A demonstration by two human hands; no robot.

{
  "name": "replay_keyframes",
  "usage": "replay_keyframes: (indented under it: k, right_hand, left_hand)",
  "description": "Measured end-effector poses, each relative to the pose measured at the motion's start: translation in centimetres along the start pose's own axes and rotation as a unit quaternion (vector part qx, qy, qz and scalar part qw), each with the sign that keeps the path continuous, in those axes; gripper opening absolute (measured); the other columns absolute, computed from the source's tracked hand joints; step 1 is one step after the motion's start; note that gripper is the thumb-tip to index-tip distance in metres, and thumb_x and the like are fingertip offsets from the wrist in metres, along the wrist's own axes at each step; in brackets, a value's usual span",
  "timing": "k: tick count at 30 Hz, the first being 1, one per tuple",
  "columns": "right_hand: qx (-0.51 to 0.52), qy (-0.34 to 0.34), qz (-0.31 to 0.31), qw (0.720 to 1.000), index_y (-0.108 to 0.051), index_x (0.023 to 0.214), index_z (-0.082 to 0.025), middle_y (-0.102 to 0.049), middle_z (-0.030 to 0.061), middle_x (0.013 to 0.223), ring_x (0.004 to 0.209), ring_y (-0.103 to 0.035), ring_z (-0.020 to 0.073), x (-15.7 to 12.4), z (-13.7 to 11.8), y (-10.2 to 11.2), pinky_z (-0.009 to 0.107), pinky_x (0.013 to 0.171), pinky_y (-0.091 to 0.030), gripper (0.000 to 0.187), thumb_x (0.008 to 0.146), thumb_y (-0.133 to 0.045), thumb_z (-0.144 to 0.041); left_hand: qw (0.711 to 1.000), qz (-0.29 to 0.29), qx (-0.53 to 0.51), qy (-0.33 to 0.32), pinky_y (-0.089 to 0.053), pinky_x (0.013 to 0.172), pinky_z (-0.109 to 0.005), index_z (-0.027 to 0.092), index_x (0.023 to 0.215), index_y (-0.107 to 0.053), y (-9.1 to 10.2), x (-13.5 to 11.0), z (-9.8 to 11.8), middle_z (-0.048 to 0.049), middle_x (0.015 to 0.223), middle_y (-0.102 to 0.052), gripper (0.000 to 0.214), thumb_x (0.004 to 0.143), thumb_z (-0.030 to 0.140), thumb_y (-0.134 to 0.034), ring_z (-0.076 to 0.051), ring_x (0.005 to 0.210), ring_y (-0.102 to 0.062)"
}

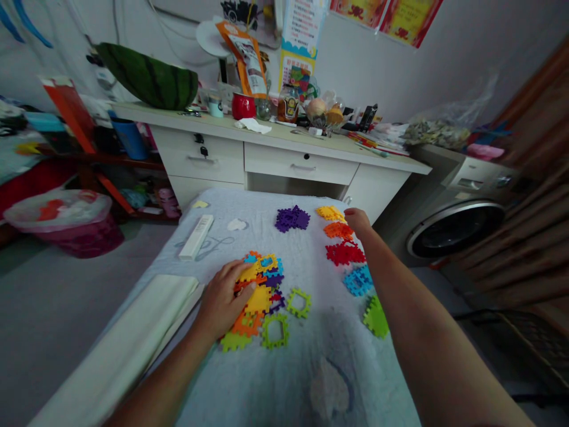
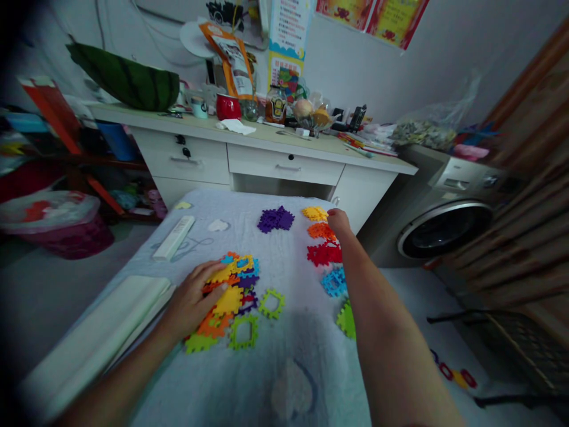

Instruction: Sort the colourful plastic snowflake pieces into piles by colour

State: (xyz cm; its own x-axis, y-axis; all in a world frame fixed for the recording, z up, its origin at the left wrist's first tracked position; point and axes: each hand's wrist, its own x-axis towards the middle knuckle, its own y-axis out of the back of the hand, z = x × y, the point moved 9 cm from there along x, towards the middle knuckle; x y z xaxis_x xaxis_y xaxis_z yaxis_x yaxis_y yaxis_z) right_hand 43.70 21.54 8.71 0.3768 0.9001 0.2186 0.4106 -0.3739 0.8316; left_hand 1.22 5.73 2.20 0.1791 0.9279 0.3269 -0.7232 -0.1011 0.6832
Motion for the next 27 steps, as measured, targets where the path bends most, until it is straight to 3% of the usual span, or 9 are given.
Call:
replay_keyframes:
  k: [5, 9, 12, 16, 19, 27]
  right_hand:
    - [0.062, 0.025, -0.048, 0.997, -0.071, 0.107, -0.013, -0.073, 0.0079, 0.096, 0.081, -0.066, 0.0169, -4.8, -3.0, 0.7, 0.028, 0.074, -0.052, 0.035, 0.077, -0.054, -0.015]
    - [0.078, 0.176, -0.175, 0.966, -0.070, 0.103, -0.015, -0.071, 0.0071, 0.100, 0.089, -0.064, 0.0167, -11.8, -8.7, -0.9, 0.030, 0.082, -0.050, 0.025, 0.081, -0.060, -0.020]
    - [0.010, 0.255, -0.290, 0.922, -0.069, 0.106, -0.017, -0.070, 0.0076, 0.105, 0.092, -0.063, 0.0182, -18.2, -11.4, -3.0, 0.030, 0.083, -0.049, 0.026, 0.082, -0.065, -0.025]
    - [-0.118, 0.287, -0.342, 0.887, -0.064, 0.118, -0.015, -0.064, 0.0134, 0.111, 0.099, -0.060, 0.0235, -24.0, -12.2, -4.8, 0.033, 0.086, -0.046, 0.045, 0.079, -0.072, -0.034]
    - [-0.154, 0.291, -0.349, 0.877, -0.060, 0.122, -0.015, -0.059, 0.0146, 0.115, 0.102, -0.058, 0.0255, -26.1, -12.2, -5.5, 0.034, 0.084, -0.045, 0.055, 0.075, -0.074, -0.040]
    - [-0.155, 0.299, -0.312, 0.888, -0.059, 0.119, -0.015, -0.058, 0.0122, 0.110, 0.101, -0.056, 0.0245, -27.9, -12.0, -5.0, 0.034, 0.085, -0.044, 0.047, 0.075, -0.064, -0.029]
  left_hand:
    - [1.000, 0.007, 0.001, -0.001, -0.044, 0.105, -0.044, 0.023, 0.122, -0.060, -0.1, 0.0, -0.4, -0.0077, 0.130, -0.057, 0.043, 0.087, 0.046, -0.052, -0.026, 0.120, -0.056]
    - [1.000, 0.006, 0.000, -0.005, -0.043, 0.106, -0.043, 0.023, 0.122, -0.060, -0.1, -0.1, -0.2, -0.0073, 0.130, -0.057, 0.042, 0.088, 0.044, -0.051, -0.025, 0.120, -0.055]
    - [1.000, 0.008, -0.003, -0.012, -0.043, 0.106, -0.043, 0.023, 0.122, -0.060, 0.1, -0.1, 0.2, -0.0073, 0.128, -0.057, 0.041, 0.088, 0.045, -0.051, -0.025, 0.118, -0.056]
    - [1.000, 0.007, -0.001, -0.015, -0.044, 0.105, -0.042, 0.022, 0.122, -0.059, 0.1, -0.1, 0.4, -0.0075, 0.127, -0.057, 0.042, 0.087, 0.044, -0.052, -0.024, 0.117, -0.056]
    - [1.000, 0.002, -0.002, -0.011, -0.043, 0.105, -0.042, 0.021, 0.123, -0.059, 0.0, -0.1, 0.2, -0.0077, 0.129, -0.056, 0.042, 0.088, 0.044, -0.051, -0.025, 0.118, -0.055]
    - [1.000, 0.006, -0.004, -0.010, -0.043, 0.106, -0.043, 0.023, 0.120, -0.060, 0.0, 0.1, 0.2, -0.0071, 0.128, -0.057, 0.042, 0.086, 0.045, -0.051, -0.025, 0.117, -0.056]
